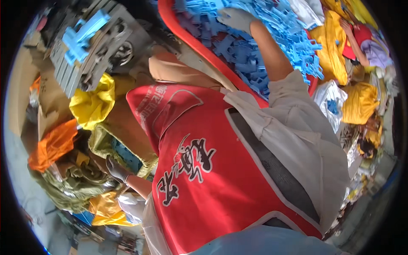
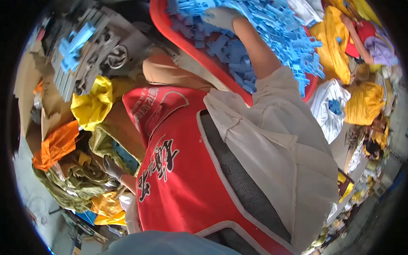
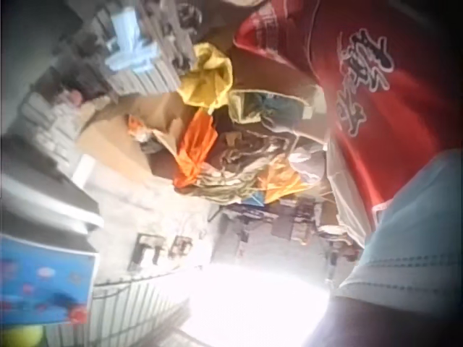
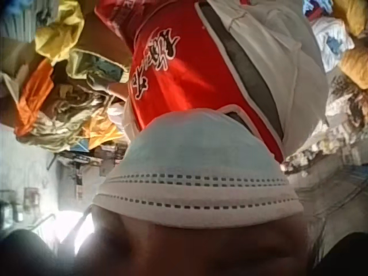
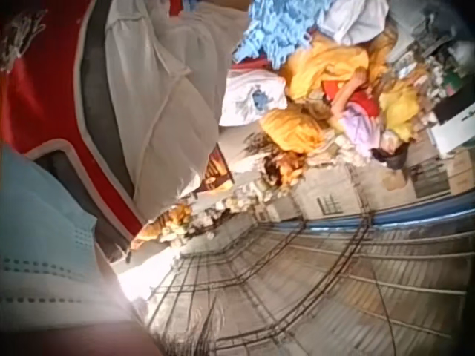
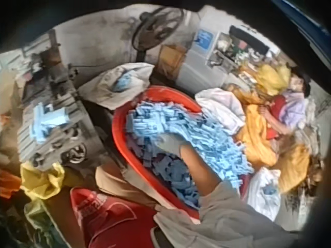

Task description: The person repeatedly retrieves toy gun parts from a basin, places them onto a machine platform by hand, and transfers the processed toy gun parts into a storage box.

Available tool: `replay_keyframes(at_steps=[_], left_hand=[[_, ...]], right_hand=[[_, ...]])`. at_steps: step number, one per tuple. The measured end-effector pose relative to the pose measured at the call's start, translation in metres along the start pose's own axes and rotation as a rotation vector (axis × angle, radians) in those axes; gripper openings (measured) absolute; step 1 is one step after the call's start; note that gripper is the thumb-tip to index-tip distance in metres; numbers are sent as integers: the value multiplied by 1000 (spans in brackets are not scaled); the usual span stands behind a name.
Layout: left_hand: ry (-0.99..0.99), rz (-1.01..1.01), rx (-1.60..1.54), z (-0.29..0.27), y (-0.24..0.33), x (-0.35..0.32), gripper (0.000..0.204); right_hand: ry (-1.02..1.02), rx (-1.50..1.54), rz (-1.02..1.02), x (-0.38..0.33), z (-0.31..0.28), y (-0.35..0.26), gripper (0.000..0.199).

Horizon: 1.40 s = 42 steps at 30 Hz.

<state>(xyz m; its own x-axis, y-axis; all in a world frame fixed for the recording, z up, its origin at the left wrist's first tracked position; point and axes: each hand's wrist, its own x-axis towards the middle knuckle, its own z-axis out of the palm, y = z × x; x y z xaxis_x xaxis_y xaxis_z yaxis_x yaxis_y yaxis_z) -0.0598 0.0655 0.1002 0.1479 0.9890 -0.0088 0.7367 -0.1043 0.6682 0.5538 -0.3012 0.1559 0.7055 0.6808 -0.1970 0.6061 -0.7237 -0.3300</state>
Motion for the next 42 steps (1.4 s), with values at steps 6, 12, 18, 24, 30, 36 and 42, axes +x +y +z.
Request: replay_keyframes(at_steps=[6,12,18,24,30,36,42], left_hand=[[-133,-62,-341,56,94,6,33],[-298,129,-309,68,143,-10,31],[-290,213,-57,46,139,-27,33],[-312,165,-140,63,146,-29,32],[-252,264,-164,68,142,-13,29],[-163,489,-171,56,225,-5,24],[24,725,-250,28,276,12,21]], right_hand=[[-240,-54,178,-49,138,99,34],[62,-184,259,-8,206,94,37],[-103,-525,108,16,190,108,39],[-529,-333,1,4,151,109,41],[-521,-136,-15,-27,121,86,35],[-314,-602,-720,-37,160,154,58],[-428,528,-41,-58,146,175,51]])
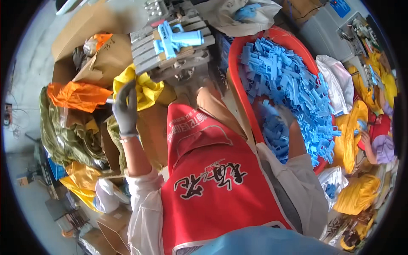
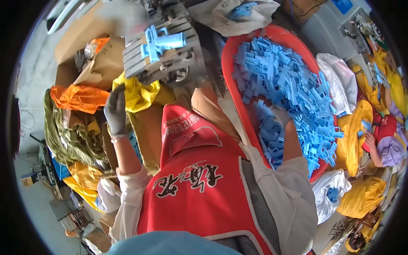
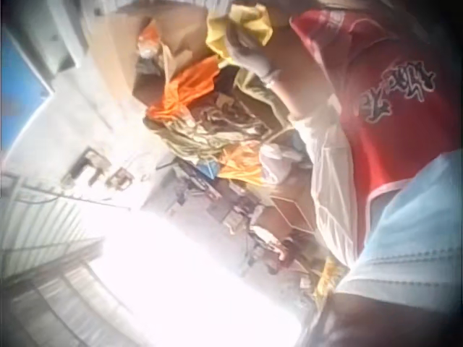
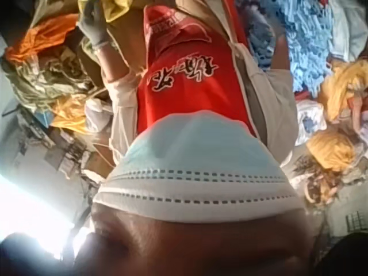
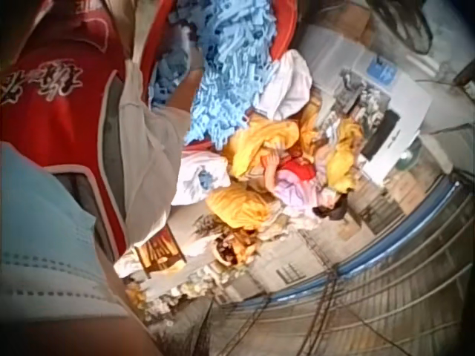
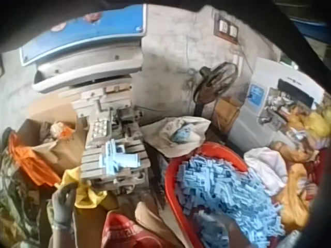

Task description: The person repeatedly retrieves toy gun parts from a basin, places them onto a machine platform by hand, and transfers the processed toy gun parts into a storage box.

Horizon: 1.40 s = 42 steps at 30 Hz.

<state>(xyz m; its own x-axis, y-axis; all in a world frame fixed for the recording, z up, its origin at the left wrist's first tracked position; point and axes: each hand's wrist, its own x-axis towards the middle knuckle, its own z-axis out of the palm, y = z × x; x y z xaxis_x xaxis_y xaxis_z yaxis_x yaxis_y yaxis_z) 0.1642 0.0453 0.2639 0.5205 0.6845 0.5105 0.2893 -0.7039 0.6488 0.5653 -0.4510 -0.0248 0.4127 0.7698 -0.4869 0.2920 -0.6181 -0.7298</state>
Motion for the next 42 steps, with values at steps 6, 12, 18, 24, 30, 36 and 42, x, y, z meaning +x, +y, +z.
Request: replay_keyframes(at_steps=[6,12,18,24,30,36,42], left_hand=[[-37,391,52,28,40,75,29],[-444,231,70,46,28,128,39],[-141,241,10,22,24,96,37],[137,-292,168,-61,-69,-15,32],[188,-625,223,-121,-115,-154,33],[94,-741,133,-110,-172,-187,42],[-262,-683,262,-77,-147,-159,36]], right_hand=[[404,1479,-160,-38,5,-129,30],[448,1056,-554,-10,-8,-241,32],[631,404,-717,27,-15,-409,41],[516,-45,-1022,76,-14,-480,40],[447,-438,-1124,105,-22,-490,41],[612,-500,-1267,58,-62,-471,39],[290,-452,-473,43,-86,-260,38]])
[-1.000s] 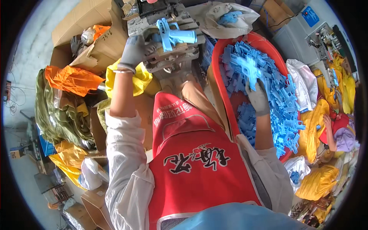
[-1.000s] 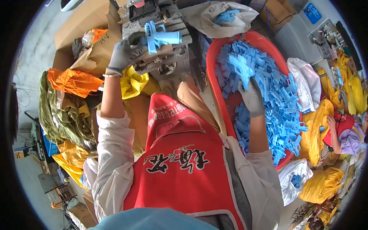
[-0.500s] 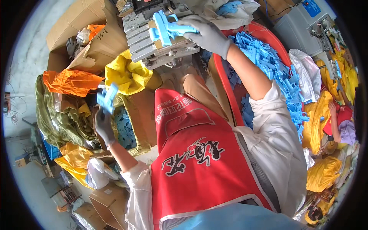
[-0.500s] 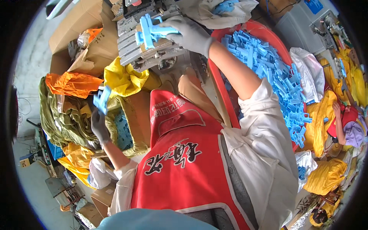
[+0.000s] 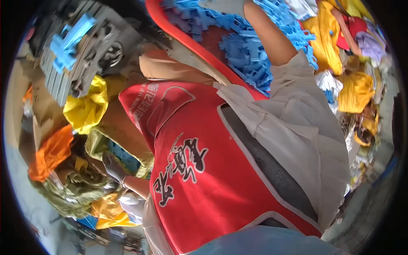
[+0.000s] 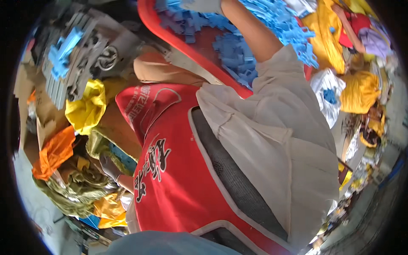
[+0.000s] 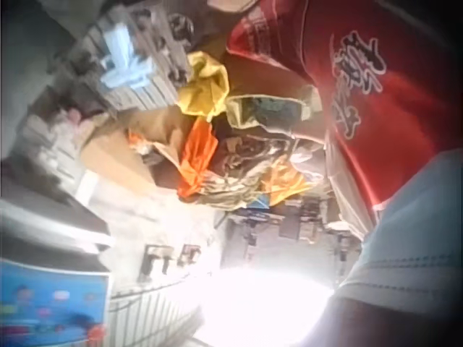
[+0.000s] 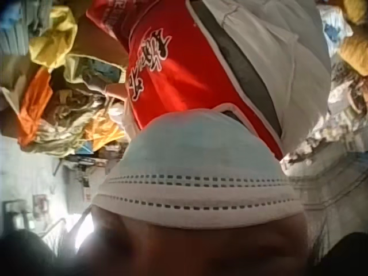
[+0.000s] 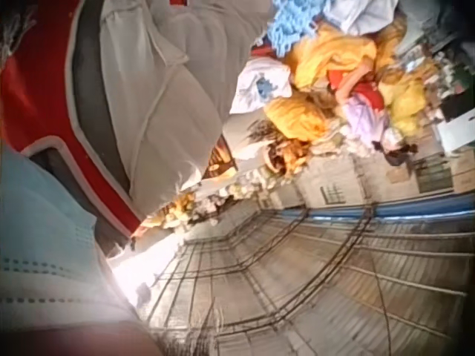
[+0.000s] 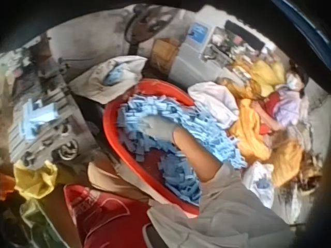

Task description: The person repeatedly retrieves toy gun parts from a basin, places them onto a machine platform by hand, and transfers the processed toy gun parts into a storage box.

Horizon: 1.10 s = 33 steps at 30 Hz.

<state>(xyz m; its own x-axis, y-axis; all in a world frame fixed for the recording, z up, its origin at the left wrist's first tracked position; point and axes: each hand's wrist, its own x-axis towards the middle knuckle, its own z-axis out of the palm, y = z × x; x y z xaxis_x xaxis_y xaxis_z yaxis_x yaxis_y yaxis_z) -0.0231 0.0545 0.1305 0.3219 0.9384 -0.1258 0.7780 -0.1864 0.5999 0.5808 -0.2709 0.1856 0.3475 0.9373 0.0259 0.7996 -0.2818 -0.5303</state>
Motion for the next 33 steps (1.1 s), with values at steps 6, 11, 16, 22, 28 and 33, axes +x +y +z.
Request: replay_keyframes(at_steps=[6,11,16,22,28,33], left_hand=[[-104,137,90,29,46,30,34],[-151,191,22,44,90,18,33],[-155,231,64,47,101,27,32],[-119,167,-37,27,66,1,32],[-43,216,-58,28,97,12,31],[163,339,-45,11,146,23,27]], right_hand=[[-442,-280,726,-175,98,77,40],[-329,-528,706,-186,164,84,46],[-521,-394,731,-147,160,95,36],[-957,-481,231,-100,170,104,60],[-799,-534,-172,-115,96,71,57],[-903,201,268,-97,70,110,31]])
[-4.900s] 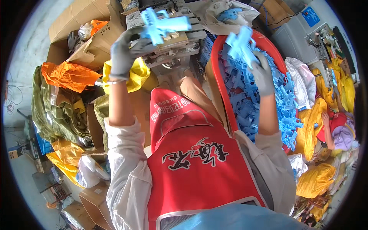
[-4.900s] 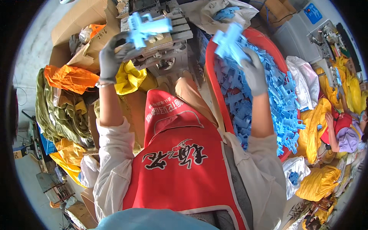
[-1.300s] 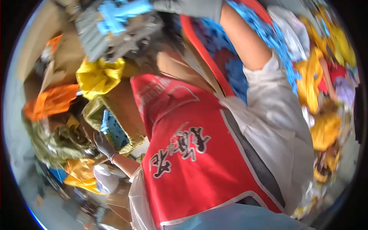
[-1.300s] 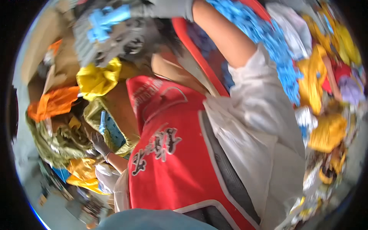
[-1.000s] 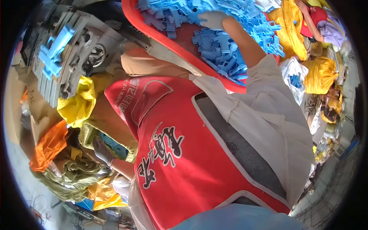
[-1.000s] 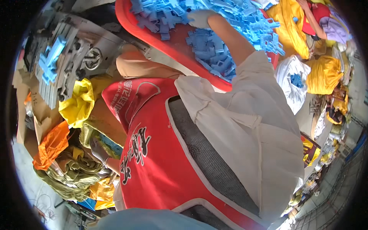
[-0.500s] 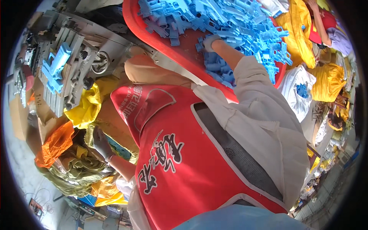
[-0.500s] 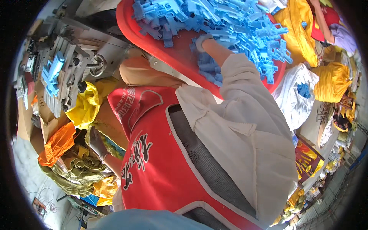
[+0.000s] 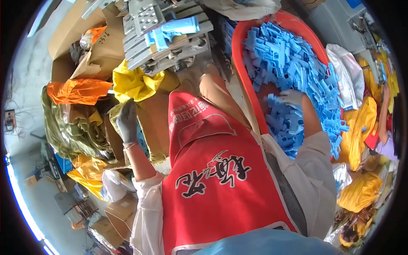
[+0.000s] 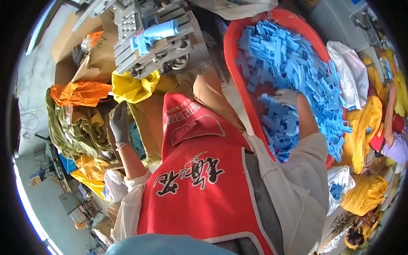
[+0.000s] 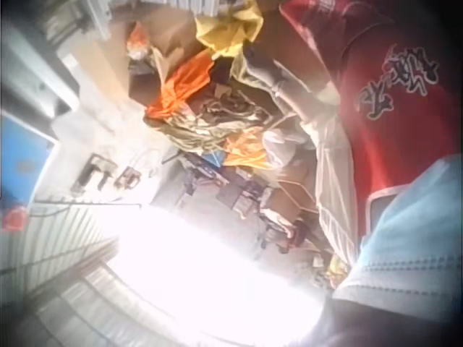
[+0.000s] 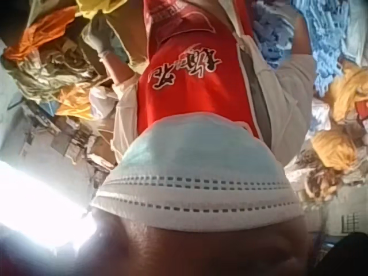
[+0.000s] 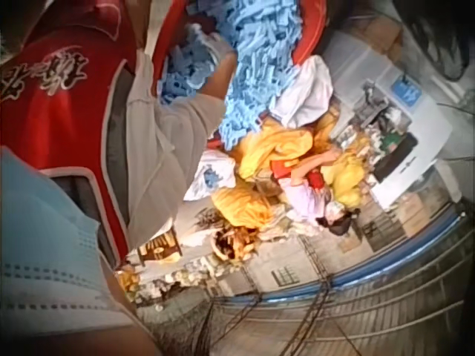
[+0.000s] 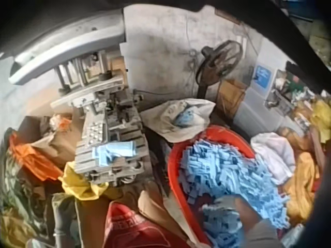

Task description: The person repeatedly retrieves toy gun parts from a basin, places them onto a machine platform by hand, and transfers the processed toy gun parts into a storage box.

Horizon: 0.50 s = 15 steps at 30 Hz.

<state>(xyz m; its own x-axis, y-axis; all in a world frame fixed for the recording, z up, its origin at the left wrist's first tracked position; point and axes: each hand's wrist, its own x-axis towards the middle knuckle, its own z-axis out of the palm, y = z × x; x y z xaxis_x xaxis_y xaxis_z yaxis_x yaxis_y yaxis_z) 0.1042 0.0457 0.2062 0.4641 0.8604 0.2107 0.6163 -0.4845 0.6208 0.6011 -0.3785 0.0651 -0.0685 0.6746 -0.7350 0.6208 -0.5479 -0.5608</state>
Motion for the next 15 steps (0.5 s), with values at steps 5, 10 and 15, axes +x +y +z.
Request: replay_keyframes(at_steps=[5,10,15], left_hand=[[172,261,-87,-12,74,44,23],[140,588,-16,-3,128,95,31],[-193,521,-7,15,158,132,37]], right_hand=[[555,922,-205,-17,15,-9,48],[849,1257,-397,-21,31,-82,46],[886,1209,-512,-24,9,-144,39]])
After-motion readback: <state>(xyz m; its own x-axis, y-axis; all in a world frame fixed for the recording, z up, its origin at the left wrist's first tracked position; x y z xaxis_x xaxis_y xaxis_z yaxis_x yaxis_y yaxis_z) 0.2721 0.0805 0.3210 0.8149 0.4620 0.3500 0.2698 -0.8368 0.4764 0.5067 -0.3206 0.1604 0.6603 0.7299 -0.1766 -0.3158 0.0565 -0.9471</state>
